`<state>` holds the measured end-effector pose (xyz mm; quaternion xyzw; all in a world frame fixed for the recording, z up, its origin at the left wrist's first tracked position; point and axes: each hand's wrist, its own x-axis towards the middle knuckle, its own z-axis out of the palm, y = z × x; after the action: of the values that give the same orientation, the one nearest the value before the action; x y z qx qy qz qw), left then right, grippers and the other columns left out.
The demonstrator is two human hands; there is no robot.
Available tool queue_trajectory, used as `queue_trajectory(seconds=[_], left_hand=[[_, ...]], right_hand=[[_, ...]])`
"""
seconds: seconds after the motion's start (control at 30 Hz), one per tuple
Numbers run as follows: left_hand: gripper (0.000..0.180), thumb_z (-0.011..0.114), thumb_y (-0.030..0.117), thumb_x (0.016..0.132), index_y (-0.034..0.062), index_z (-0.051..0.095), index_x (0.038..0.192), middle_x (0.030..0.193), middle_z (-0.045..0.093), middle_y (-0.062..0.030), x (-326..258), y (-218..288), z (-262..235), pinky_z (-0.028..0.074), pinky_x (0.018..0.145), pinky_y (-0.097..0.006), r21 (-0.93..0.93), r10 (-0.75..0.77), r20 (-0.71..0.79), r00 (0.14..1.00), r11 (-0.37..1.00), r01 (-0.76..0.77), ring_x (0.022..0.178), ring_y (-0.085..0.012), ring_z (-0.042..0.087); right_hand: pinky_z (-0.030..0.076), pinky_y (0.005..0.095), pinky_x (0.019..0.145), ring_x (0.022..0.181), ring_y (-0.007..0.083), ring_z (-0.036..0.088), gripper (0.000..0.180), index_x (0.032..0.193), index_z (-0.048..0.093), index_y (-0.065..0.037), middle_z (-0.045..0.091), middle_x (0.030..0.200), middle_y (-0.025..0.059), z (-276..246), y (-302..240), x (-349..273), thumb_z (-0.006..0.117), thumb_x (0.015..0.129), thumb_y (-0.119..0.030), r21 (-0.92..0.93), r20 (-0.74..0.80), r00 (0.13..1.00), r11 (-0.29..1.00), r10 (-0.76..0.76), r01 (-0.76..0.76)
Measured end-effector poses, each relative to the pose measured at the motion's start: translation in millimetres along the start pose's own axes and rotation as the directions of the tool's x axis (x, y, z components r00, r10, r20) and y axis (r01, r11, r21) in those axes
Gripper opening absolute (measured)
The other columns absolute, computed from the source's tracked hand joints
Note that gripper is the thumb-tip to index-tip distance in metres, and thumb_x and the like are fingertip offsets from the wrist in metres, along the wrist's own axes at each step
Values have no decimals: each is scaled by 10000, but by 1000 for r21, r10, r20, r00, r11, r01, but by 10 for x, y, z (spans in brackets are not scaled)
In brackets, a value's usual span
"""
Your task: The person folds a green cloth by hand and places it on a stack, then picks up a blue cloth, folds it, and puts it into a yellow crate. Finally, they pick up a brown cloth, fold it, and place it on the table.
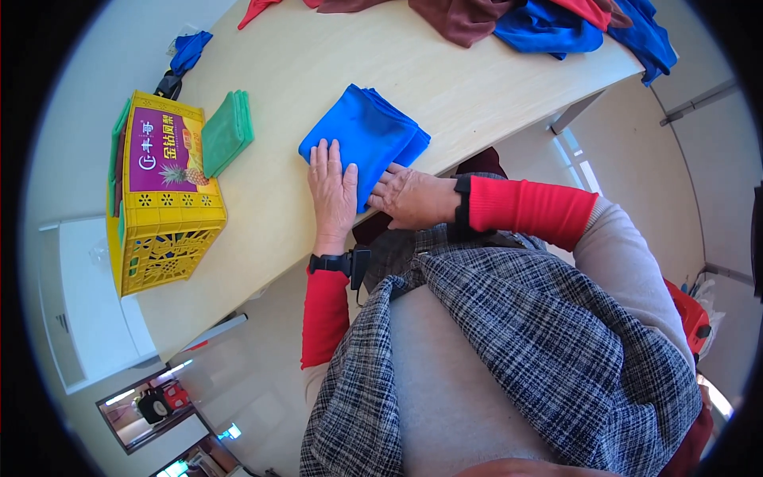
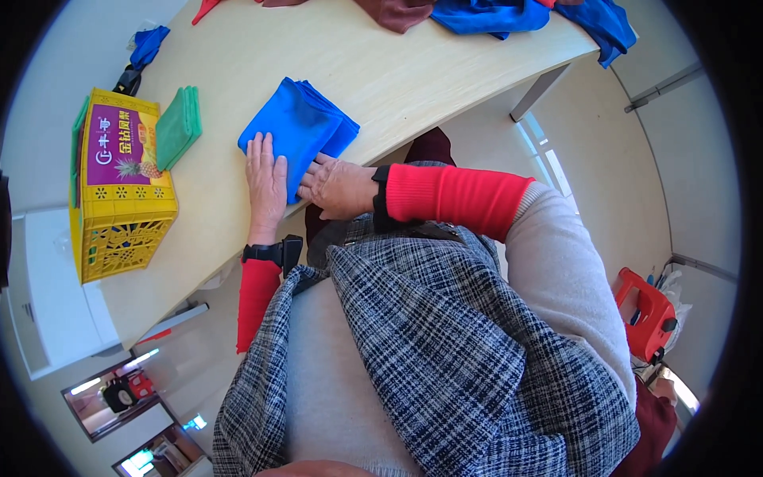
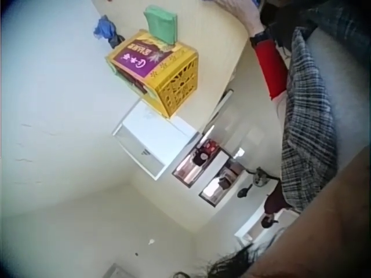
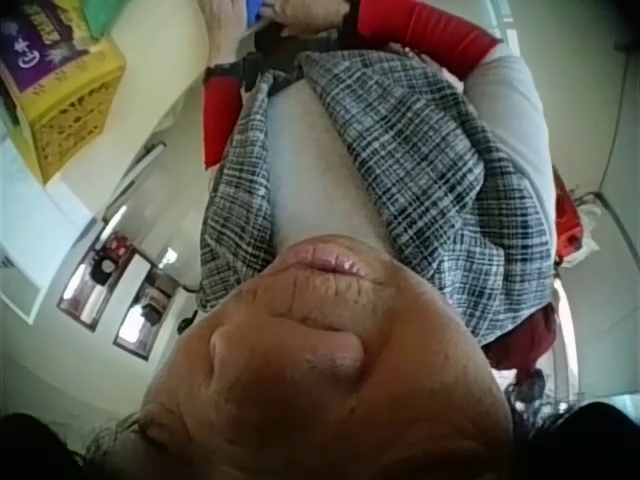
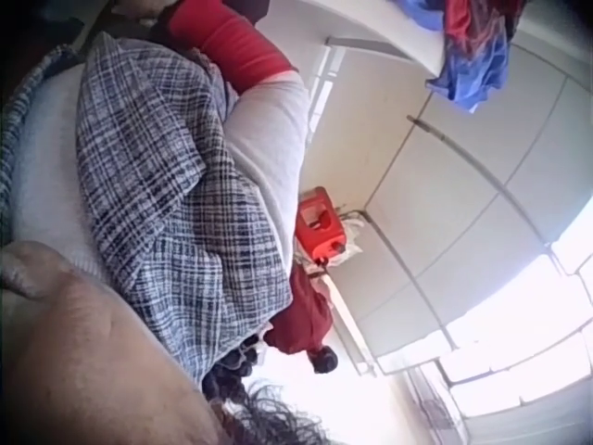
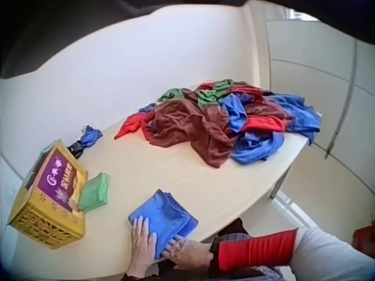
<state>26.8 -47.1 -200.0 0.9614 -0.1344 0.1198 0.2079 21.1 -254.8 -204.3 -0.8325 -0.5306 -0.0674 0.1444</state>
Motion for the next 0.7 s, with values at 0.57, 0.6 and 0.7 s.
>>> queue_trajectory(seconds=[0.57, 0.6, 0.7], left_hand=[[1027, 703, 586, 836, 62, 235, 1585, 1650, 227, -179, -12, 95, -119, 134, 1182, -660, 155, -37, 126, 991, 988, 17, 1541, -372, 146], [1043, 701, 604, 829, 58, 234, 1584, 1650, 225, -182, -7, 85, -120, 133, 1182, -660, 161, -28, 121, 992, 987, 8, 1542, -371, 146], [1046, 685, 626, 834, 49, 234, 1582, 1649, 224, -188, -25, 59, -147, 135, 1181, -659, 174, -51, 114, 992, 984, 30, 1540, -372, 154]], right_hand=[[250, 512, 1193, 1444, 371, 354, 589, 1446, 510, -75, 454, 1514, 166, -48, 470, 659, 475, 1002, -461, 62, -256, 881, 917, 397, -395], [250, 522, 1188, 1444, 375, 350, 594, 1440, 517, -75, 451, 1514, 169, -25, 497, 647, 464, 999, -469, 20, -290, 873, 915, 392, -404], [218, 506, 1212, 1468, 366, 322, 615, 1476, 478, -83, 425, 1544, 163, 29, 497, 652, 447, 1014, -487, -14, -231, 873, 896, 429, -444]])
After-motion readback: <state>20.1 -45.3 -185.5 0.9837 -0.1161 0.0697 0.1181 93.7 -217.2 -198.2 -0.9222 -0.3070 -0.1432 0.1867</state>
